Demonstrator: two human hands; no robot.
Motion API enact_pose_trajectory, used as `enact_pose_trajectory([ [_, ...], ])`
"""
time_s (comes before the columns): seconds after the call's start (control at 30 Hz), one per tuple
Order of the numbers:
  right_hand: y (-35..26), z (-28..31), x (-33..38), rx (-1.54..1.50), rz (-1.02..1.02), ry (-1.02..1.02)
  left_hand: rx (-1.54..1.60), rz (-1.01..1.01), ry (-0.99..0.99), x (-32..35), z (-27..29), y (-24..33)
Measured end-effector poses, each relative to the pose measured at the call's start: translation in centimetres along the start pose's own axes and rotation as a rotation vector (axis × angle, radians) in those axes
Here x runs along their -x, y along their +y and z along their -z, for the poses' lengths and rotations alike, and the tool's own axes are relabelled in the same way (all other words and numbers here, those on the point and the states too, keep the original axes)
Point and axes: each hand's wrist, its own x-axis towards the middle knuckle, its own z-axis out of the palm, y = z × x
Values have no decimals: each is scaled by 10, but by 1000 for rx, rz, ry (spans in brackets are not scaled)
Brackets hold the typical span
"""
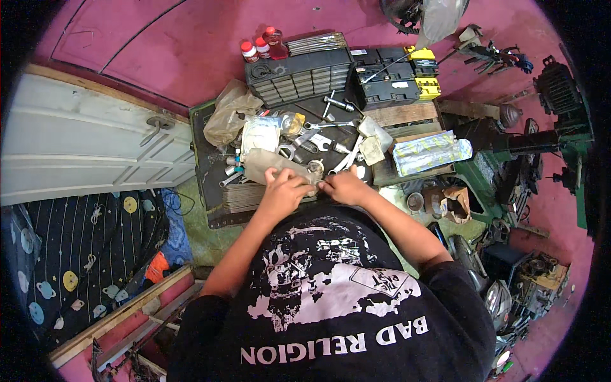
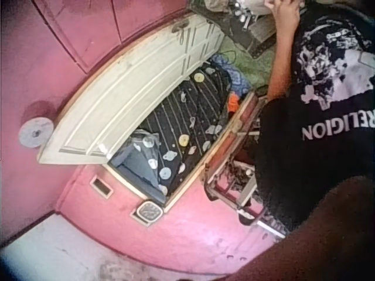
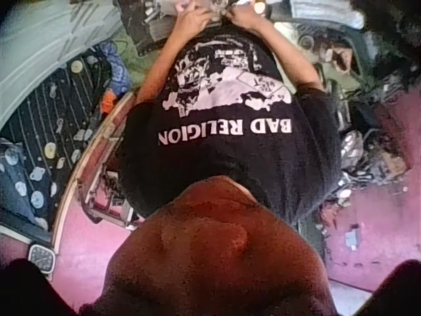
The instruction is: The person organizes a cluttered workbench in a workshop. They handle a plastic bag, a metal ruler, and a plastic bag containing small parts, moving them around the table and placing them in different positions among various tools and hardware.
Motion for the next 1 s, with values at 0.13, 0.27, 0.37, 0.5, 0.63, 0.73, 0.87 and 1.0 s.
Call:
enact_pose_trajectory([
  [0.13,1,-9,-5,-93,35,112,-33,77,139,3,21,9],
  [0.27,5,-9,-1,-82,80,178,-39,477,677,30,18,-29],
  [0.37,10,-8,3,-80,111,172,660,963,652,56,15,-82],
  [0.5,0,6,7,-57,149,107,854,813,577,62,11,-108],
  [0.63,-1,14,6,-12,140,99,1269,925,575,44,10,-88],
  [0.73,-1,16,4,65,166,128,1560,1059,601,48,6,-82],
  [0.87,-7,21,2,132,190,88,1745,1120,499,76,-10,-99],
  [1.0,-5,20,-1,154,176,134,1614,1200,430,86,-1,-101],
])
